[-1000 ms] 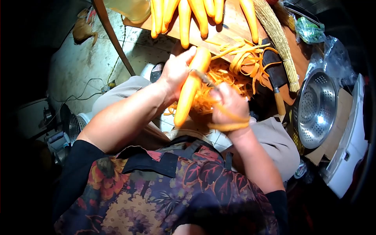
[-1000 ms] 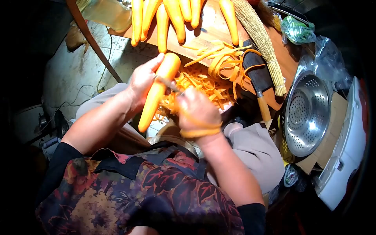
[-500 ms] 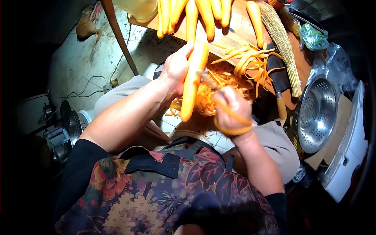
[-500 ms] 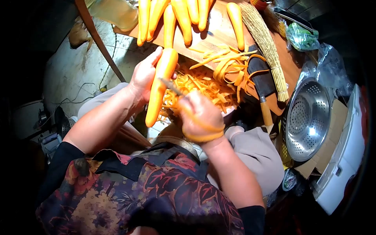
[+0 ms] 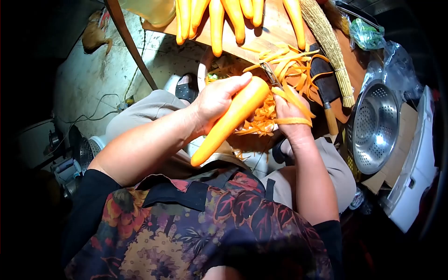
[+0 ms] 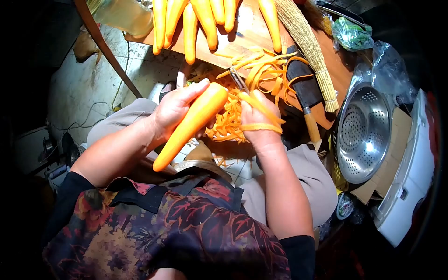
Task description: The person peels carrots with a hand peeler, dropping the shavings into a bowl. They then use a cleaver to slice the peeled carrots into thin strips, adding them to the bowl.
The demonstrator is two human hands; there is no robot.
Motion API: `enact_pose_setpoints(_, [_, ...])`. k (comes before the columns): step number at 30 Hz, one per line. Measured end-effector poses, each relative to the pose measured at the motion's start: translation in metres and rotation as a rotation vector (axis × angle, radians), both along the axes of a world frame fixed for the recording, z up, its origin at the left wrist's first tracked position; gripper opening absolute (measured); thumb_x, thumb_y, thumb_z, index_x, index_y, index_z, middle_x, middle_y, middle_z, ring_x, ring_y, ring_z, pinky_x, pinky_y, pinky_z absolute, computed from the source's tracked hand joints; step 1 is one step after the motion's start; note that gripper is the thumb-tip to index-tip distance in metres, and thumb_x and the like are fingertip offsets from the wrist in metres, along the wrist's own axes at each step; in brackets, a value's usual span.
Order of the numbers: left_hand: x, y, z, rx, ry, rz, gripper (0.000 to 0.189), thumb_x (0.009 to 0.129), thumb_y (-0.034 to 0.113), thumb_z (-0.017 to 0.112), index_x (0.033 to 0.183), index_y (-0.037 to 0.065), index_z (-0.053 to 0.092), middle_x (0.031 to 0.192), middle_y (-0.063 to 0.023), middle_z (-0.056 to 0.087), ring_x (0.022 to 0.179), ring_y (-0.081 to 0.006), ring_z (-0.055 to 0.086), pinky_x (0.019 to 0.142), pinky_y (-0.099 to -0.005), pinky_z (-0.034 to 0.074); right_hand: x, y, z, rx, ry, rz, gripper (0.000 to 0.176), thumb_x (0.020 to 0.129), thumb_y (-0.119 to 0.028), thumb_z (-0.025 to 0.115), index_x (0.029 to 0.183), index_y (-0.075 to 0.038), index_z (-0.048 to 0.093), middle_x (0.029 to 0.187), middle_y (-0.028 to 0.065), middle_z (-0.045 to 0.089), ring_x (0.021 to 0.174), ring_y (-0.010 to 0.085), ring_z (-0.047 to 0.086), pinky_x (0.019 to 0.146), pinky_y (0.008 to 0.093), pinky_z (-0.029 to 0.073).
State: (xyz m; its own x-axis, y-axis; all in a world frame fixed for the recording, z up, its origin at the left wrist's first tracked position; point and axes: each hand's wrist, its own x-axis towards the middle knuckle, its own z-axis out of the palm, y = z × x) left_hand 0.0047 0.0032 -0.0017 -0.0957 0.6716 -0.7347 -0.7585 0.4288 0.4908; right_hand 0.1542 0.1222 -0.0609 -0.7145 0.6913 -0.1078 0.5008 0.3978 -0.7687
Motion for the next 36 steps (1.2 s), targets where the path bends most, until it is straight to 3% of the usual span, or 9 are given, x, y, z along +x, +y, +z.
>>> enact_pose_setpoints(1, [-0.006, -0.001, -0.006, 0.032, 0.021, 0.009, 0.049, 0.096, 0.048, 0.042, 0.107, 0.003, 0.058, 0.085, -0.0115, 0.066, 0.06, -0.0181, 0.062, 0.047, -0.0276, 0.049, 0.002, 0.006, -0.012, 0.35, 0.106, 0.217, 0.015, 0.089, -0.017, 0.056, 0.083, -0.003, 0.056, 0.078, 0.0203, 0.061, 0.074, 0.0394, 0.06, 0.063, 0.0418, 0.046])
enact_pose_setpoints(3, [-0.017, 0.001, -0.008, 0.066, 0.027, 0.128, 0.049, 0.097, 0.047, 0.039, 0.109, 0.003, 0.057, 0.091, -0.0121, 0.066, 0.064, -0.0182, 0.063, 0.049, -0.0271, 0.051, -0.008, -0.012, 0.024, -0.033, 0.023, 0.015, 0.015, 0.089, -0.018, 0.057, 0.084, -0.003, 0.057, 0.075, 0.0202, 0.059, 0.07, 0.0391, 0.059, 0.061, 0.0416, 0.046])
enact_pose_setpoints(7, [-0.041, 0.003, -0.029, 0.099, 0.055, 0.312, 0.045, 0.099, 0.044, 0.037, 0.103, 0.003, 0.055, 0.087, -0.0109, 0.063, 0.067, -0.0182, 0.06, 0.05, -0.0283, 0.05, -0.011, -0.039, 0.044, -0.062, 0.19, 0.104, 0.01, 0.087, -0.016, 0.058, 0.084, -0.006, 0.057, 0.071, 0.0157, 0.057, 0.065, 0.0364, 0.058, 0.058, 0.0406, 0.046])
enact_pose_setpoints(16, [-0.044, 0.01, -0.031, 0.031, 0.119, 0.349, 0.047, 0.098, 0.046, 0.04, 0.1, 0.002, 0.057, 0.08, -0.0096, 0.061, 0.063, -0.0183, 0.058, 0.051, -0.0295, 0.049, -0.005, -0.058, 0.045, 0.327, 0.32, 0.462, 0.011, 0.082, -0.018, 0.062, 0.084, -0.009, 0.056, 0.068, 0.0084, 0.052, 0.06, 0.0277, 0.057, 0.053, 0.0375, 0.046])
enact_pose_setpoints(19, [-0.016, 0.006, -0.021, -0.009, 0.095, 0.161, 0.047, 0.097, 0.047, 0.042, 0.099, 0.003, 0.058, 0.076, -0.0089, 0.061, 0.058, -0.0183, 0.058, 0.047, -0.0286, 0.048, -0.011, -0.031, 0.024, 0.107, 0.072, 0.056, 0.018, 0.088, -0.022, 0.056, 0.08, -0.006, 0.055, 0.071, 0.0163, 0.059, 0.067, 0.0373, 0.059, 0.057, 0.0447, 0.047])
enact_pose_setpoints(23, [-0.003, 0.0, -0.006, 0.044, 0.031, -0.032, 0.05, 0.096, 0.049, 0.043, 0.105, 0.002, 0.058, 0.083, -0.0108, 0.064, 0.057, -0.0183, 0.061, 0.046, -0.0275, 0.05, -0.006, 0.002, 0.009, 0.127, -0.056, 0.015, 0.022, 0.091, -0.023, 0.054, 0.082, -0.003, 0.057, 0.075, 0.02, 0.062, 0.072, 0.0394, 0.061, 0.062, 0.0417, 0.047])
enact_pose_setpoints(28, [-0.028, 0.003, -0.016, 0.045, 0.059, 0.179, 0.052, 0.098, 0.047, 0.031, 0.107, 0.003, 0.057, 0.092, -0.0104, 0.065, 0.068, -0.0166, 0.062, 0.05, -0.0264, 0.049, -0.012, -0.019, 0.032, 0.012, 0.079, 0.007, 0.019, 0.092, -0.021, 0.055, 0.082, -0.005, 0.056, 0.069, 0.0178, 0.06, 0.065, 0.0363, 0.061, 0.056, 0.0405, 0.047])
enact_pose_setpoints(33, [-0.048, 0.006, -0.033, 0.068, 0.113, 0.354, 0.043, 0.098, 0.043, 0.04, 0.1, 0.004, 0.056, 0.084, -0.0099, 0.062, 0.066, -0.0179, 0.058, 0.053, -0.0281, 0.049, -0.007, -0.058, 0.047, 0.292, 0.349, 0.475, 0.01, 0.082, -0.018, 0.063, 0.081, -0.009, 0.057, 0.07, 0.0091, 0.053, 0.062, 0.0285, 0.057, 0.054, 0.0378, 0.047])
enact_pose_setpoints(36, [-0.048, 0.007, -0.033, 0.037, 0.118, 0.379, 0.042, 0.097, 0.044, 0.042, 0.099, 0.004, 0.056, 0.08, -0.0096, 0.061, 0.065, -0.0185, 0.058, 0.053, -0.0292, 0.049, -0.001, -0.069, 0.048, 0.142, 0.309, 0.456, 0.005, 0.082, -0.01, 0.062, 0.084, -0.006, 0.059, 0.071, 0.0113, 0.056, 0.061, 0.03, 0.058, 0.054, 0.037, 0.046])
